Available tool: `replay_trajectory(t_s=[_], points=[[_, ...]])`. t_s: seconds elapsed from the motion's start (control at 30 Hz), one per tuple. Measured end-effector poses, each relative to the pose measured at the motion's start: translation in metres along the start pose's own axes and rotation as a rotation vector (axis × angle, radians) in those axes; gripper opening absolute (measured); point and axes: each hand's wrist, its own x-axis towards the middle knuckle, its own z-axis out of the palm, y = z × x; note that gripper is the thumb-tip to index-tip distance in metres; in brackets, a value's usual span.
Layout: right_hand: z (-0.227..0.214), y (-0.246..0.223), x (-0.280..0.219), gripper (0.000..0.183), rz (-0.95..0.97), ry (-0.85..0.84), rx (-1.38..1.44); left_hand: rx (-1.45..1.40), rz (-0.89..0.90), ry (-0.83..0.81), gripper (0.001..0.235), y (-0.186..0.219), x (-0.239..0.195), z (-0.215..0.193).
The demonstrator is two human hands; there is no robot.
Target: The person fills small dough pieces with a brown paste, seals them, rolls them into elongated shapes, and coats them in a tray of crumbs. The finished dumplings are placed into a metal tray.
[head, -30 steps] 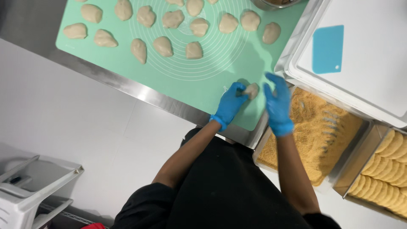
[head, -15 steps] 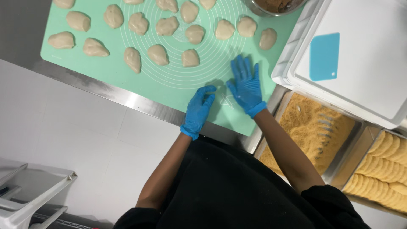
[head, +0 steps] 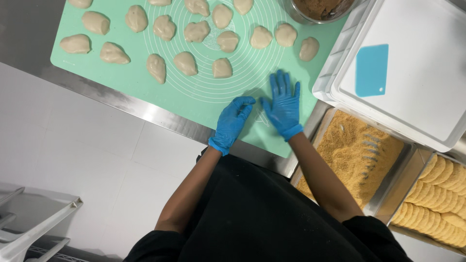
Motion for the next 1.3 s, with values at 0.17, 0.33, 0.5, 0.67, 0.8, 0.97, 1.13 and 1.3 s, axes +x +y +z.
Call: replay_trajectory(t_s=[0.17, 0.33, 0.5, 0.67, 0.8, 0.97, 1.13, 1.3], points=[[-0.005, 0.004, -0.002, 0.060, 0.179, 0.316, 0.828, 0.008, -0.033, -0.052, 0.024, 0.005, 0.000, 0.009], [-0.037, 0.036, -0.028, 0.047, 0.052, 0.132, 0.975, -0.026, -0.061, -0.064, 0.025, -0.006, -0.001, 0.007], [-0.054, 0.040, -0.037, 0.022, -0.278, -0.290, -0.036, -0.014, -0.109, -0.141, 0.028, -0.028, 0.006, 0.018], [-0.064, 0.055, -0.029, 0.035, 0.049, -0.311, 0.637, -0.561, -0.166, -0.283, 0.041, -0.026, 0.008, 0.050], [-0.069, 0.074, -0.038, 0.032, 0.114, -0.303, 0.964, -0.710, -0.244, -0.267, 0.037, -0.013, -0.005, 0.086], [-0.070, 0.076, -0.056, 0.028, 0.185, -0.149, 1.174, -0.689, -0.078, -0.185, 0.029, -0.015, 0.009, 0.086], [-0.055, 0.075, -0.058, 0.038, 0.252, -0.146, 1.351, -0.713, -0.093, -0.143, 0.029, -0.016, 0.013, 0.081], [-0.027, 0.069, -0.019, 0.044, -0.042, 0.063, 0.662, 0.161, -0.208, -0.222, 0.042, -0.012, -0.009, 0.043]])
